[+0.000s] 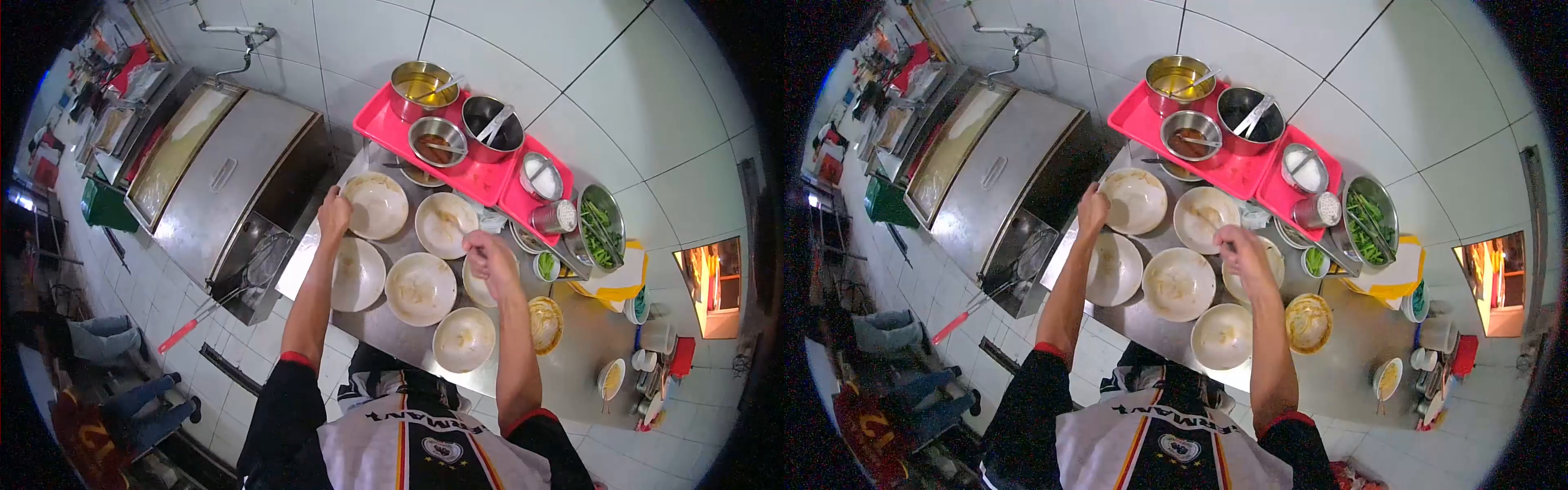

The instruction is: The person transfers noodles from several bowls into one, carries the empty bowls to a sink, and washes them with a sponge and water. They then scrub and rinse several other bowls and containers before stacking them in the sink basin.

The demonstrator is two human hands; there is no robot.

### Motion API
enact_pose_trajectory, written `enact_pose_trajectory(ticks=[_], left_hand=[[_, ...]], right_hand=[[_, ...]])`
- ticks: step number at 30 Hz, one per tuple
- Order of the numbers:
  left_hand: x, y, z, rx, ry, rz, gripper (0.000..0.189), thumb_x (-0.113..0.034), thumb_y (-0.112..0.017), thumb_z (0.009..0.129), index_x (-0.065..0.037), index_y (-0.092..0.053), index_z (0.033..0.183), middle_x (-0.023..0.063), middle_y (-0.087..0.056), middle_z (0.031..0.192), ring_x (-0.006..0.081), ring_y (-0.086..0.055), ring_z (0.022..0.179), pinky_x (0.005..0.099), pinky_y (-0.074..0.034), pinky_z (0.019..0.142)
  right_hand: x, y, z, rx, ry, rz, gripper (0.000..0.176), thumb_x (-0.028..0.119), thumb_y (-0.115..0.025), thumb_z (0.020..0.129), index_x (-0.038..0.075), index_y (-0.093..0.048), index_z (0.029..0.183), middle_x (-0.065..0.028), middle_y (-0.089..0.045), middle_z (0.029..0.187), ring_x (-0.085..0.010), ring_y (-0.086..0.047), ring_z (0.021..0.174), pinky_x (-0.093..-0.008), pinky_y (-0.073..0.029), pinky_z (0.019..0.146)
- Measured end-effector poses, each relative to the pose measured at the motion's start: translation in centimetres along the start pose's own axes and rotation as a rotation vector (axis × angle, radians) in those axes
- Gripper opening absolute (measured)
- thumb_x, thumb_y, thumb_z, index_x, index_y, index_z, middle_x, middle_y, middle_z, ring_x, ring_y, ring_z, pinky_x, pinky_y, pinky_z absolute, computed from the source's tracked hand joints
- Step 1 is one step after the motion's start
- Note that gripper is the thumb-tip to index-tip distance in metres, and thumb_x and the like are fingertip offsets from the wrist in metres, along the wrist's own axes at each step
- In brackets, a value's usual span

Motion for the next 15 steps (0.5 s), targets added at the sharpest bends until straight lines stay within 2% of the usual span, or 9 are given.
enact_pose_trajectory(ticks=[2, 3, 4, 7, 8, 11, 12, 13, 15], left_hand=[[0.1, -0.7, -0.2, 0.008, -0.05, -0.05, 0.056, -0.02, -0.049, 0.085, -0.002, -0.057, 0.137, 0.0294, -0.061, 0.131, 0.0449, -0.055, 0.127, 0.0473, -0.043, 0.106], [4.9, -3.0, 2.5, 0.001, -0.125, -0.109, 0.044, -0.022, -0.048, 0.09, 0.004, -0.066, 0.12, 0.0285, -0.066, 0.121, 0.041, -0.06, 0.121, 0.0469, -0.044, 0.104], [5.0, -3.0, 3.6, 0.125, -0.153, -0.109, 0.039, -0.023, -0.05, 0.092, 0.004, -0.067, 0.114, 0.0262, -0.068, 0.114, 0.0379, -0.063, 0.112, 0.0462, -0.047, 0.096], [5.1, -1.1, 4.4, 0.451, -0.32, -0.048, 0.032, -0.027, -0.056, 0.098, 0.002, -0.071, 0.096, 0.0191, -0.074, 0.093, 0.0287, -0.073, 0.085, 0.0443, -0.055, 0.074], [5.2, -1.3, 6.6, 0.476, -0.387, 0.019, 0.033, -0.029, -0.057, 0.096, 0.0, -0.072, 0.099, 0.0195, -0.073, 0.096, 0.0295, -0.071, 0.088, 0.0455, -0.054, 0.077], [5.7, 0.2, 8.5, 0.257, -0.612, 0.429, 0.039, -0.035, -0.06, 0.091, -0.004, -0.073, 0.11, 0.0204, -0.071, 0.106, 0.0319, -0.068, 0.097, 0.0493, -0.051, 0.087], [5.6, 1.9, 7.1, 0.187, -0.563, 0.374, 0.043, -0.039, -0.068, 0.084, -0.005, -0.074, 0.109, 0.0254, -0.067, 0.113, 0.0364, -0.065, 0.098, 0.0534, -0.048, 0.091], [-0.7, 5.4, 0.2, 0.015, -0.3, -0.078, 0.032, -0.025, -0.065, 0.088, 0.003, -0.074, 0.102, 0.025, -0.067, 0.106, 0.0406, -0.063, 0.097, 0.048, -0.05, 0.082], [-0.6, 6.6, -2.1, -0.046, -0.365, -0.191, 0.04, -0.025, -0.064, 0.092, 0.003, -0.065, 0.12, 0.0272, -0.063, 0.117, 0.0418, -0.062, 0.104, 0.0483, -0.053, 0.083]], right_hand=[[-3.5, -0.4, 2.6, -0.025, -0.126, 0.091, 0.021, 0.03, -0.056, 0.093, 0.01, -0.064, 0.095, 0.0081, -0.04, 0.058, -0.0034, -0.03, 0.045, -0.0212, -0.023, 0.042], [-4.9, -0.3, 4.4, -0.078, -0.143, 0.159, 0.024, 0.03, -0.055, 0.094, 0.01, -0.066, 0.1, 0.0072, -0.042, 0.061, -0.0046, -0.034, 0.047, -0.0213, -0.026, 0.043], [-5.8, -0.8, 5.9, -0.21, -0.155, 0.067, 0.032, 0.032, -0.052, 0.095, 0.011, -0.066, 0.114, 0.0036, -0.051, 0.073, -0.0081, -0.047, 0.059, -0.027, -0.041, 0.052], [-8.5, -1.3, 13.3, -0.156, 0.153, 0.252, 0.027, 0.037, -0.056, 0.096, 0.012, -0.065, 0.101, -0.0001, -0.06, 0.079, -0.0101, -0.051, 0.06, -0.0287, -0.042, 0.051], [-8.6, -1.5, 14.7, -0.096, 0.244, 0.356, 0.028, 0.039, -0.058, 0.097, 0.012, -0.065, 0.096, -0.0014, -0.063, 0.081, -0.0108, -0.053, 0.061, -0.0292, -0.042, 0.05], [-6.6, -2.4, 13.9, 0.046, 0.145, 0.336, 0.032, 0.042, -0.054, 0.1, 0.012, -0.065, 0.099, -0.0041, -0.067, 0.08, -0.0063, -0.048, 0.051, -0.0251, -0.036, 0.041], [-6.2, -2.0, 12.2, 0.022, 0.196, 0.237, 0.031, 0.041, -0.054, 0.1, 0.011, -0.065, 0.101, -0.0043, -0.067, 0.081, -0.0064, -0.05, 0.052, -0.0253, -0.037, 0.042], [-6.1, -2.1, 9.9, 0.012, 0.234, 0.137, 0.03, 0.04, -0.055, 0.1, 0.011, -0.065, 0.103, -0.0044, -0.068, 0.081, -0.0064, -0.051, 0.053, -0.0254, -0.037, 0.042], [-6.5, -3.0, 5.2, -0.036, 0.312, 0.068, 0.031, 0.034, -0.054, 0.101, 0.006, -0.066, 0.107, -0.0033, -0.067, 0.08, -0.0068, -0.053, 0.053, -0.0257, -0.039, 0.043]])
Point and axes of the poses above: each hand's wrist, its own z-axis towards the middle knuckle, its own y-axis out of the back of the hand, x = y × z, the point moved 5 cm from there along z, towards the middle knuckle
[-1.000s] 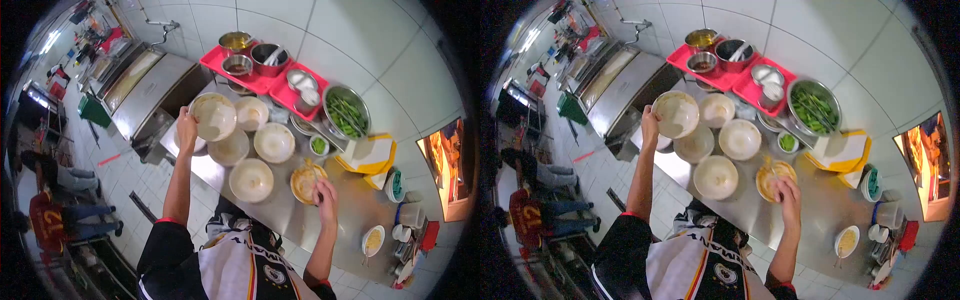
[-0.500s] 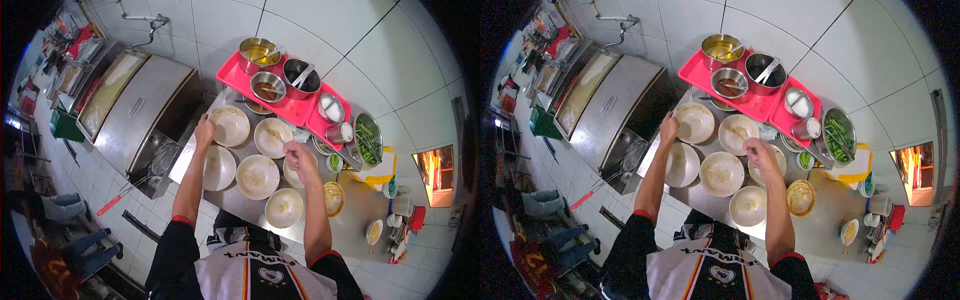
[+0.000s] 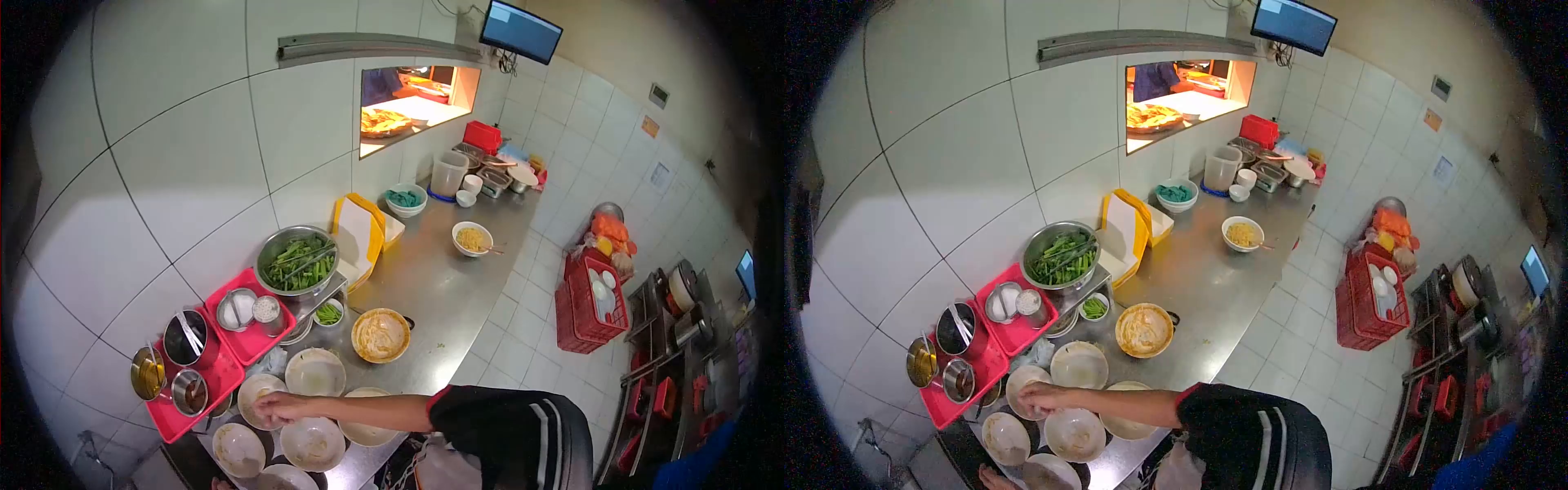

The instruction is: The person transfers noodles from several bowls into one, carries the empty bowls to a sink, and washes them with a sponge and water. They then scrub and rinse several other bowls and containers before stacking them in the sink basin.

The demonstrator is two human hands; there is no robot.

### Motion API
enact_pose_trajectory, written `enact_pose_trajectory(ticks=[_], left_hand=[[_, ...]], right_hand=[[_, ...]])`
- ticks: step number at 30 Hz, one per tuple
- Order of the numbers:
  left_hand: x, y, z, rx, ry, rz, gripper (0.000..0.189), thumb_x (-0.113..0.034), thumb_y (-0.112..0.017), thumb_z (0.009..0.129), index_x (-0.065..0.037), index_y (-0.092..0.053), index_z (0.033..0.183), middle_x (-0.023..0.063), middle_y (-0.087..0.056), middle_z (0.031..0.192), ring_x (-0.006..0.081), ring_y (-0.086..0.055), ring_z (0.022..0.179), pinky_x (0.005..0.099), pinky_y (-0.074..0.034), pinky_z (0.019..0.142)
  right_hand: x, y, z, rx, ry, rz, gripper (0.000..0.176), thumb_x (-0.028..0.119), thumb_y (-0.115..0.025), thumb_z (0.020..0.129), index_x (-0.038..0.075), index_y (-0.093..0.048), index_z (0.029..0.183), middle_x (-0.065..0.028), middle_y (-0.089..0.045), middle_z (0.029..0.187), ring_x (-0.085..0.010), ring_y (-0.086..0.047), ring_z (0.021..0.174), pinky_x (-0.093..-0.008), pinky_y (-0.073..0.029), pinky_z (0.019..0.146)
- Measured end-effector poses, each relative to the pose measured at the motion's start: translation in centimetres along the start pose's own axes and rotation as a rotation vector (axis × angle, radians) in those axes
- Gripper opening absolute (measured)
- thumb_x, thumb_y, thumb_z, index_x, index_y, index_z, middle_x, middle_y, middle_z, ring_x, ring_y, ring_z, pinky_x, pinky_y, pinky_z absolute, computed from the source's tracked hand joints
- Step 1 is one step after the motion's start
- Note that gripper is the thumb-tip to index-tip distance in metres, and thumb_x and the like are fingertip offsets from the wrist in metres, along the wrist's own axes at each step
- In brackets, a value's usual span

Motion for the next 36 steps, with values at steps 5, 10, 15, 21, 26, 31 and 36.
enact_pose_trajectory(ticks=[5, 10, 15, 21, 26, 31, 36], left_hand=[[-6.7, -3.3, -6.9, 0.009, -0.106, -0.143, 0.049, -0.025, -0.062, 0.092, 0.003, -0.058, 0.132, 0.0265, -0.057, 0.128, 0.04, -0.057, 0.113, 0.047, -0.048, 0.09], [-14.3, -12.3, -16.4, 0.359, -0.069, -0.267, 0.054, -0.023, -0.06, 0.09, 0.003, -0.053, 0.137, 0.0243, -0.052, 0.135, 0.037, -0.05, 0.121, 0.0452, -0.041, 0.097], [-19.4, -20.9, -26.3, 0.842, 0.064, -0.422, 0.059, -0.022, -0.059, 0.088, 0.003, -0.049, 0.141, 0.0222, -0.046, 0.142, 0.034, -0.044, 0.128, 0.0434, -0.035, 0.104], [-21.2, -25.0, -34.1, 1.089, 0.349, -0.53, 0.066, -0.02, -0.057, 0.086, 0.002, -0.044, 0.147, 0.0195, -0.04, 0.15, 0.0304, -0.036, 0.138, 0.0413, -0.026, 0.112], [-21.1, -20.8, -39.7, 1.096, 0.601, -0.746, 0.072, -0.019, -0.055, 0.084, 0.002, -0.039, 0.151, 0.0173, -0.035, 0.157, 0.0274, -0.03, 0.145, 0.0395, -0.02, 0.119], [-28.7, -15.6, -40.9, 1.148, 0.079, -0.649, 0.074, -0.016, -0.055, 0.086, -0.008, -0.036, 0.157, 0.0133, -0.027, 0.164, 0.0247, -0.023, 0.151, 0.0389, -0.02, 0.123], [-20.7, -10.8, -38.9, 0.595, 0.405, -0.742, 0.052, -0.009, -0.054, 0.086, -0.002, -0.056, 0.137, 0.0109, -0.062, 0.133, 0.0214, -0.059, 0.121, 0.0345, -0.043, 0.105]], right_hand=[[1.8, -0.7, -7.4, 0.093, 0.169, -0.265, 0.035, 0.033, -0.054, 0.103, 0.006, -0.062, 0.123, -0.0071, -0.069, 0.095, -0.0132, -0.062, 0.074, -0.0314, -0.051, 0.065], [6.9, -4.9, -15.2, -0.024, 0.857, -0.693, 0.047, 0.033, -0.05, 0.104, 0.009, -0.047, 0.145, -0.014, -0.052, 0.141, -0.0284, -0.049, 0.133, -0.0511, -0.036, 0.111], [4.2, -0.5, -19.1, -0.3, 0.979, -0.955, 0.052, 0.034, -0.052, 0.101, 0.011, -0.046, 0.147, -0.0143, -0.043, 0.152, -0.0312, -0.039, 0.144, -0.0545, -0.027, 0.118], [-0.7, 5.8, -21.6, -0.706, 0.746, -0.857, 0.055, 0.04, -0.053, 0.098, 0.013, -0.05, 0.145, -0.0155, -0.04, 0.155, -0.0323, -0.034, 0.147, -0.0547, -0.023, 0.121], [6.4, 13.7, -25.8, -0.094, 0.807, -0.981, 0.054, 0.032, -0.058, 0.088, 0.006, -0.055, 0.136, -0.0169, -0.054, 0.137, -0.0352, -0.049, 0.131, -0.0486, -0.033, 0.113], [8.6, 18.1, -25.7, -0.304, 0.632, -0.589, 0.032, 0.025, -0.053, 0.103, -0.002, -0.066, 0.114, -0.0145, -0.065, 0.113, -0.0284, -0.059, 0.108, -0.0424, -0.045, 0.099], [4.9, 19.4, -25.5, -0.248, 0.282, -0.364, 0.03, 0.023, -0.051, 0.106, -0.002, -0.066, 0.11, -0.0068, -0.065, 0.094, -0.0122, -0.058, 0.082, -0.0271, -0.05, 0.073]])
Point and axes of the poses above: each hand's wrist, its own z-axis towards the middle knuckle, its own y-axis out of the back of the hand, x = y × z, the point moved 5 cm from there along z, towards the middle knuckle
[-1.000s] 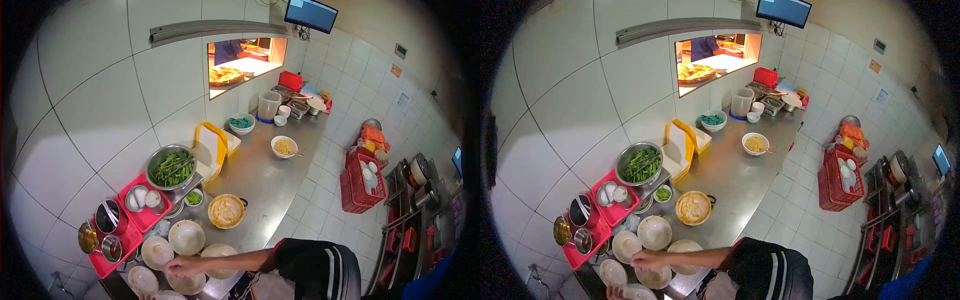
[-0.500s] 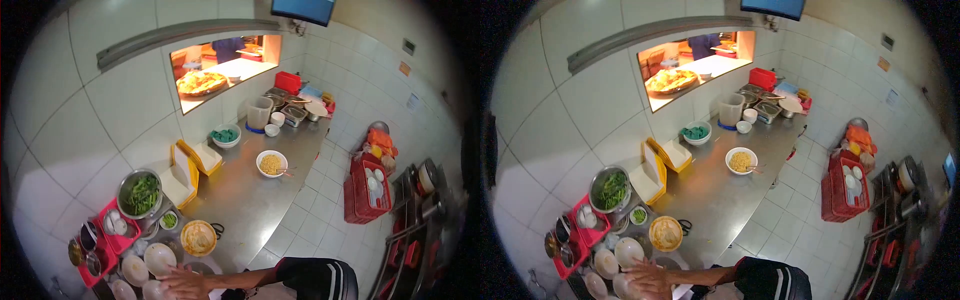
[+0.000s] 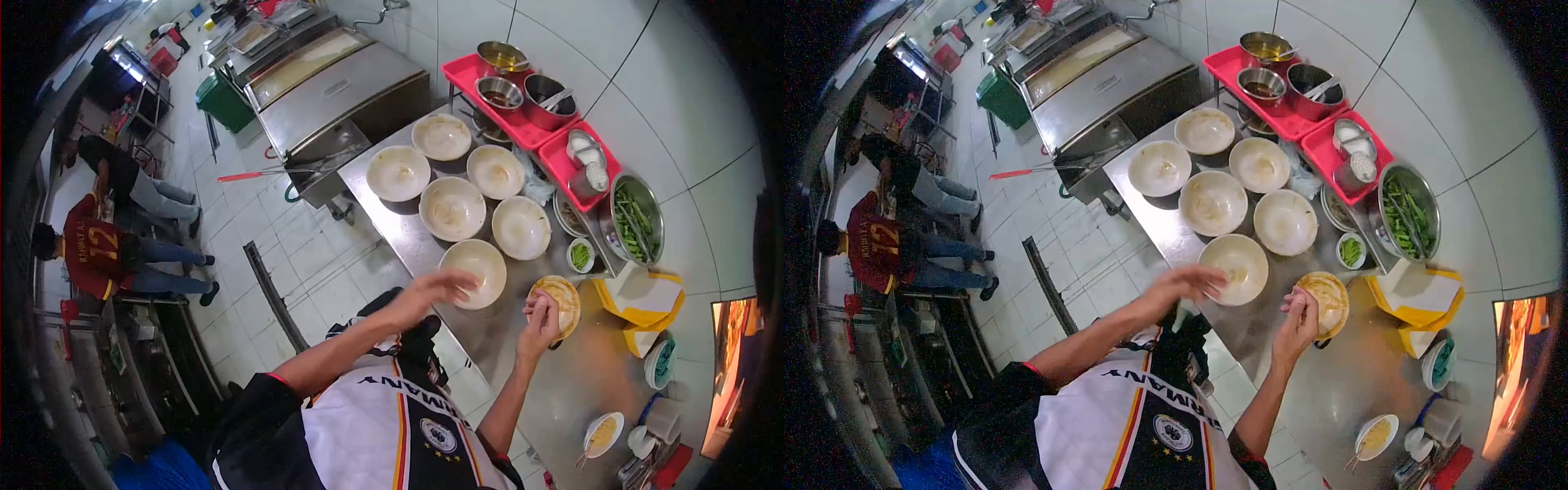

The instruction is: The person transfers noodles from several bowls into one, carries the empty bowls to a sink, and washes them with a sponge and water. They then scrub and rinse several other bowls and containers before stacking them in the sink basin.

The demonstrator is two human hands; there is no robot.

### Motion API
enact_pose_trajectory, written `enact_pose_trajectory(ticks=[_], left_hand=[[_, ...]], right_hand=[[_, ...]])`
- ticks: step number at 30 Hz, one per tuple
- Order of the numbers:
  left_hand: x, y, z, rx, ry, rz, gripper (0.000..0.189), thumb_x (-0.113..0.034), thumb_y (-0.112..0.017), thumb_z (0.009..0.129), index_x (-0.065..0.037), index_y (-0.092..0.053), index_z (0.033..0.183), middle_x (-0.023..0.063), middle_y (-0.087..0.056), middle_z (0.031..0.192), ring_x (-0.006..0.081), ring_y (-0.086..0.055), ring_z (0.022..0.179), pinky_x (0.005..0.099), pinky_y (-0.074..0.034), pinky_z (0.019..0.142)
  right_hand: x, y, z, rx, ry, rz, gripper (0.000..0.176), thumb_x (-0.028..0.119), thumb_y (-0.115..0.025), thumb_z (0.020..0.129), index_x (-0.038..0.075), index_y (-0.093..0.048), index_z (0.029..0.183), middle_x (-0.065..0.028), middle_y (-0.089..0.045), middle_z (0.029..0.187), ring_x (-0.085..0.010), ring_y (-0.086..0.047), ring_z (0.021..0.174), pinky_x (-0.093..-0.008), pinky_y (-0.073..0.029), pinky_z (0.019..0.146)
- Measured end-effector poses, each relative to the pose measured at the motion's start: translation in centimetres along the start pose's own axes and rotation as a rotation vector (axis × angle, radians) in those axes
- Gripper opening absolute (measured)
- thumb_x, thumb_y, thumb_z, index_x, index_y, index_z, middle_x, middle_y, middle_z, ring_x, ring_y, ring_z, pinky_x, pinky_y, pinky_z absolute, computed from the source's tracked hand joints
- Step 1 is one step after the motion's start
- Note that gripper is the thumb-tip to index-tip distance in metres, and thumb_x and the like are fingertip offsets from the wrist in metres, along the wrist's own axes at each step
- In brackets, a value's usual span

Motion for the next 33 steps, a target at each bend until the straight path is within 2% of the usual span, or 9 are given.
enact_pose_trajectory(ticks=[5, 8, 15, 16, 19, 23, 27, 31, 33], left_hand=[[1.0, 11.0, -2.7, -0.561, -0.007, -0.223, 0.038, -0.01, -0.047, 0.09, -0.001, -0.059, 0.125, 0.0138, -0.069, 0.113, 0.0202, -0.068, 0.095, 0.0366, -0.052, 0.091], [1.8, 17.9, -3.0, -0.705, -0.002, -0.229, 0.04, -0.015, -0.052, 0.091, -0.002, -0.051, 0.129, 0.0133, -0.066, 0.114, 0.0207, -0.067, 0.097, 0.0386, -0.051, 0.092], [2.2, 26.9, 0.9, -0.6, 0.085, -0.326, 0.054, -0.022, -0.053, 0.095, -0.001, -0.037, 0.143, 0.0186, -0.061, 0.122, 0.0276, -0.066, 0.104, 0.0414, -0.052, 0.094], [2.9, 28.1, 2.0, -0.503, 0.099, -0.364, 0.066, -0.022, -0.054, 0.096, -0.001, -0.023, 0.151, 0.0222, -0.059, 0.124, 0.0321, -0.067, 0.104, 0.042, -0.053, 0.093], [1.2, 28.1, 4.4, -0.392, 0.165, -0.302, 0.067, -0.018, -0.051, 0.095, -0.005, -0.019, 0.153, 0.0218, -0.06, 0.122, 0.0311, -0.07, 0.096, 0.0398, -0.057, 0.086], [0.9, 29.9, 7.9, -0.134, 0.121, -0.28, 0.071, -0.005, -0.051, 0.094, -0.009, -0.015, 0.155, 0.0239, -0.059, 0.123, 0.0341, -0.07, 0.1, 0.0402, -0.059, 0.087], [0.5, 30.8, 8.8, -0.162, 0.092, -0.294, 0.075, 0.004, -0.051, 0.091, -0.01, -0.015, 0.155, 0.0242, -0.059, 0.125, 0.0326, -0.07, 0.103, 0.0408, -0.059, 0.091], [0.7, 30.1, 7.8, -0.252, 0.063, -0.293, 0.077, -0.002, -0.057, 0.095, -0.005, -0.011, 0.156, 0.0224, -0.062, 0.12, 0.0314, -0.071, 0.095, 0.0398, -0.059, 0.09], [3.7, 29.7, 7.4, -0.374, 0.088, -0.284, 0.057, -0.01, -0.061, 0.096, 0.0, -0.028, 0.142, 0.0191, -0.065, 0.107, 0.0288, -0.071, 0.086, 0.0384, -0.06, 0.08]], right_hand=[[-1.9, -1.6, -3.3, 0.107, -0.166, -0.012, 0.026, 0.023, -0.051, 0.107, 0.001, -0.064, 0.11, -0.0015, -0.06, 0.081, -0.0068, -0.052, 0.071, -0.0222, -0.044, 0.062], [-4.2, -3.3, -4.9, 0.042, -0.245, -0.018, 0.026, 0.026, -0.051, 0.107, 0.003, -0.061, 0.112, -0.0011, -0.056, 0.082, -0.0073, -0.051, 0.07, -0.0235, -0.042, 0.059], [-12.4, -4.3, -9.0, -0.358, -0.43, -0.072, 0.037, 0.038, -0.052, 0.106, 0.007, -0.05, 0.126, -0.0028, -0.054, 0.088, -0.0095, -0.05, 0.068, -0.0262, -0.042, 0.06], [-12.8, -5.0, -9.5, -0.407, -0.485, -0.043, 0.04, 0.041, -0.051, 0.106, 0.007, -0.049, 0.128, -0.0028, -0.054, 0.087, -0.0097, -0.05, 0.068, -0.0264, -0.042, 0.059], [-10.9, -9.0, -9.7, -0.263, -0.664, 0.236, 0.065, 0.061, -0.037, 0.104, 0.006, -0.048, 0.137, -0.0067, -0.06, 0.085, -0.0146, -0.054, 0.062, -0.0289, -0.042, 0.053], [-9.7, -12.0, -9.2, -0.255, -0.704, 0.243, 0.064, 0.059, -0.035, 0.105, 0.001, -0.053, 0.127, -0.0098, -0.066, 0.091, -0.0168, -0.06, 0.065, -0.0313, -0.047, 0.054], [-10.2, -11.5, -9.0, -0.288, -0.646, 0.194, 0.055, 0.053, -0.033, 0.107, 0.005, -0.055, 0.119, -0.008, -0.065, 0.084, -0.0158, -0.06, 0.062, -0.0304, -0.047, 0.052], [-10.2, -10.4, -8.5, -0.356, -0.66, 0.132, 0.053, 0.053, -0.035, 0.107, 0.006, -0.056, 0.121, -0.0069, -0.067, 0.088, -0.0145, -0.061, 0.065, -0.0295, -0.047, 0.054], [-10.0, -9.9, -8.2, -0.394, -0.705, 0.091, 0.056, 0.053, -0.036, 0.106, 0.007, -0.057, 0.129, -0.0067, -0.068, 0.093, -0.0145, -0.061, 0.07, -0.0289, -0.047, 0.06]])
Point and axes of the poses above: each hand's wrist, its own z-axis towards the middle knuckle, its own y-axis out of the back of the hand, x = y × z, the point moved 5 cm from there along z, towards the middle knuckle
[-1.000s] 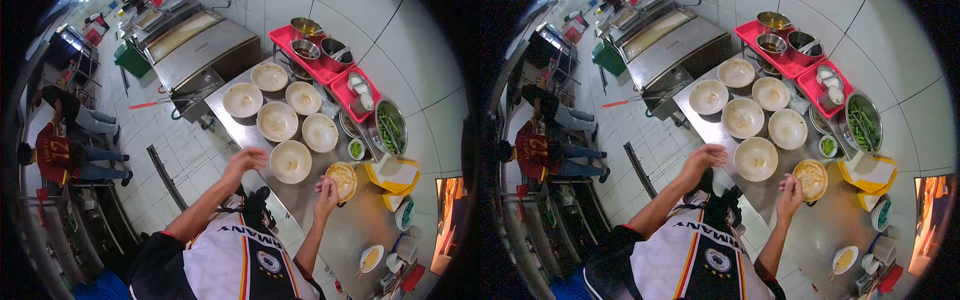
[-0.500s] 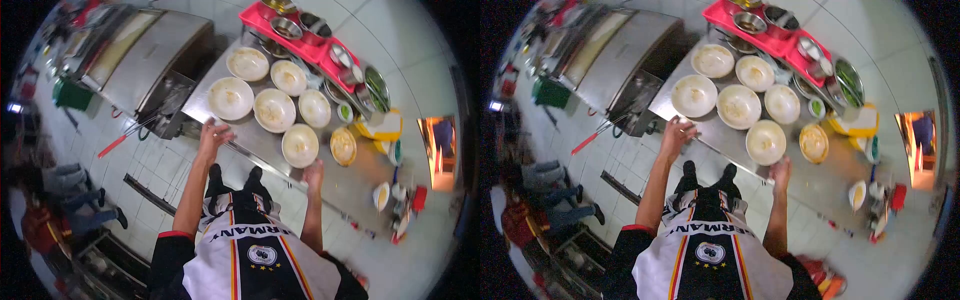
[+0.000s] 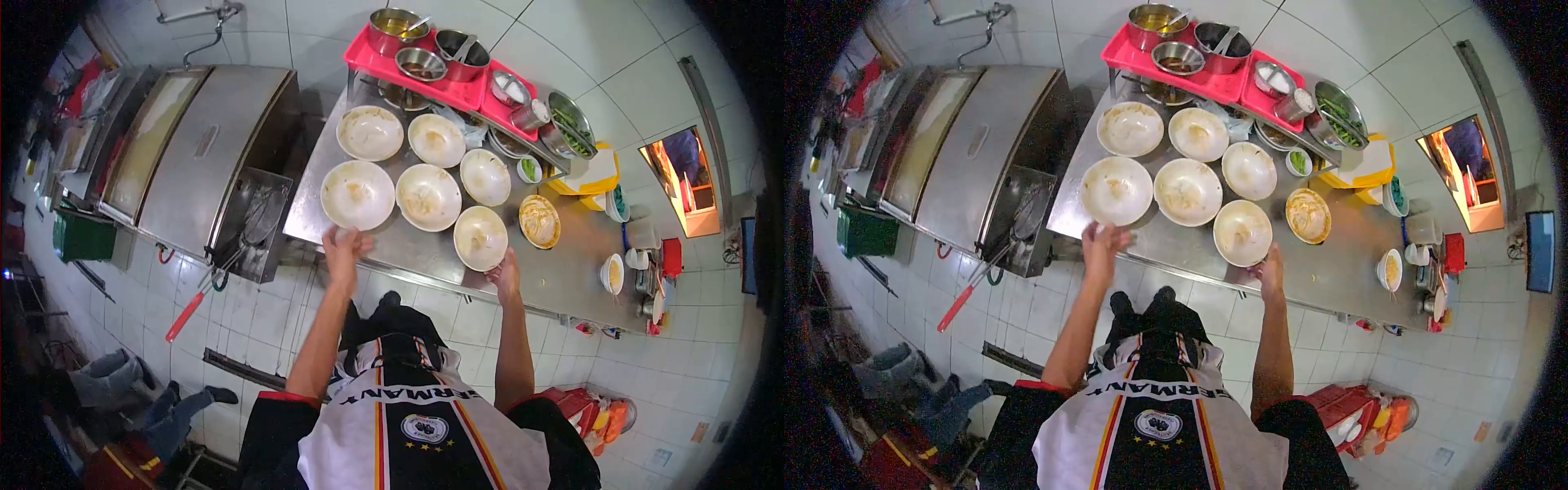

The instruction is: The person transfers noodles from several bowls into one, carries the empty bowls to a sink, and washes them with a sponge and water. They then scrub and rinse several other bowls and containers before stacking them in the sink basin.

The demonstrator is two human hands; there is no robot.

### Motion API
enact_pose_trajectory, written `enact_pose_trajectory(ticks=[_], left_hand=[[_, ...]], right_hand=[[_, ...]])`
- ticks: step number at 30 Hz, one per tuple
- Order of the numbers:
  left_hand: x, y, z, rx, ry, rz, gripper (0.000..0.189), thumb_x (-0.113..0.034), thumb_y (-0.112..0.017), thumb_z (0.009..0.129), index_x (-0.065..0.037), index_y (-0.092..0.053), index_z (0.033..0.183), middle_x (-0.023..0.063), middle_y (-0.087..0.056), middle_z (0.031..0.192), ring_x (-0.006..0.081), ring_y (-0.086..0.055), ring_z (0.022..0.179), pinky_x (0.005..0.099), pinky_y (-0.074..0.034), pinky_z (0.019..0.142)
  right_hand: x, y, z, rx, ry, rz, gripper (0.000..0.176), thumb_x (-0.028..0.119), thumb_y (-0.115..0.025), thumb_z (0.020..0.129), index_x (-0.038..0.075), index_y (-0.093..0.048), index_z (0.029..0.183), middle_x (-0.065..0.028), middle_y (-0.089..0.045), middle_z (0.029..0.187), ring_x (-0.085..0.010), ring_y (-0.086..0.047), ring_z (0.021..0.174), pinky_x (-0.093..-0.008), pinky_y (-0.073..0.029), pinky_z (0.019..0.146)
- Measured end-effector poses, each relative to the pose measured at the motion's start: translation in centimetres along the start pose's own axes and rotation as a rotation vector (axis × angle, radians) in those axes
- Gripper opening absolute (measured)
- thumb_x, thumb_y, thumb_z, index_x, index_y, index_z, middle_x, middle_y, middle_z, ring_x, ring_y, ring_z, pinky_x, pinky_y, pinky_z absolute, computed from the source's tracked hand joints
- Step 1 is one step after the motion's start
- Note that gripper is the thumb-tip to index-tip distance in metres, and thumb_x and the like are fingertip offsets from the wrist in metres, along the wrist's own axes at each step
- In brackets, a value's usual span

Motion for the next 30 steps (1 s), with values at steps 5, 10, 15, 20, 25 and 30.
enact_pose_trajectory(ticks=[5, 10, 15, 20, 25, 30], left_hand=[[4.2, -5.5, -2.8, 0.123, 0.236, 0.072, 0.029, -0.02, -0.065, 0.097, -0.001, -0.048, 0.111, 0.0147, -0.064, 0.089, 0.0266, -0.07, 0.073, 0.0378, -0.061, 0.067], [5.1, -9.5, 0.4, 0.097, 0.238, 0.182, 0.027, -0.022, -0.064, 0.097, -0.001, -0.049, 0.103, 0.015, -0.063, 0.085, 0.0255, -0.069, 0.066, 0.0365, -0.06, 0.057], [3.8, -10.6, 0.7, -0.022, -0.011, 0.507, 0.025, -0.019, -0.064, 0.091, 0.001, -0.051, 0.084, 0.014, -0.064, 0.066, 0.0229, -0.067, 0.051, 0.0355, -0.057, 0.048], [3.1, -12.2, -0.8, -0.22, -0.105, 0.699, 0.034, -0.025, -0.066, 0.085, 0.001, -0.05, 0.073, 0.0148, -0.063, 0.061, 0.0244, -0.068, 0.052, 0.0373, -0.054, 0.051], [5.4, -10.9, -2.4, -0.33, -0.054, 0.774, 0.039, -0.033, -0.066, 0.085, 0.001, -0.052, 0.074, 0.0157, -0.062, 0.059, 0.0254, -0.067, 0.053, 0.0393, -0.052, 0.057], [5.0, -10.3, -4.5, -0.329, 0.061, 0.82, 0.039, -0.034, -0.064, 0.086, 0.002, -0.055, 0.076, 0.0166, -0.065, 0.062, 0.0243, -0.067, 0.056, 0.0382, -0.053, 0.059]], right_hand=[[1.3, 2.7, 0.3, -0.283, 0.27, -0.162, 0.049, 0.044, -0.04, 0.107, 0.006, -0.056, 0.132, -0.0054, -0.066, 0.088, -0.0125, -0.059, 0.07, -0.0281, -0.047, 0.061], [5.3, 1.2, -0.2, -0.222, 0.409, -0.176, 0.042, 0.037, -0.04, 0.108, 0.005, -0.062, 0.123, -0.0053, -0.065, 0.085, -0.0121, -0.057, 0.073, -0.0286, -0.048, 0.066], [11.0, -3.4, 0.1, -0.056, 0.563, -0.408, 0.043, 0.037, -0.04, 0.109, 0.003, -0.066, 0.115, -0.0037, -0.064, 0.084, -0.0108, -0.05, 0.069, -0.0276, -0.044, 0.067], [15.0, -4.6, 1.3, 0.056, 0.495, -0.322, 0.045, 0.039, -0.039, 0.109, 0.004, -0.067, 0.114, -0.0025, -0.063, 0.084, -0.01, -0.045, 0.067, -0.0277, -0.041, 0.066], [16.8, -6.1, 3.4, 0.25, 0.5, -0.36, 0.045, 0.039, -0.041, 0.108, 0.003, -0.067, 0.114, -0.0049, -0.064, 0.085, -0.0132, -0.053, 0.073, -0.0306, -0.046, 0.072], [18.2, -10.9, 6.8, 0.379, 0.715, -0.49, 0.038, 0.035, -0.048, 0.108, 0.003, -0.068, 0.112, -0.0009, -0.059, 0.08, -0.0111, -0.049, 0.07, -0.0272, -0.044, 0.068]])
Point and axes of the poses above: each hand's wrist, its own z-axis towards the middle knuckle, its own y-axis out of the back of the hand, x = y × z, the point moved 5 cm from there along z, towards the middle knuckle
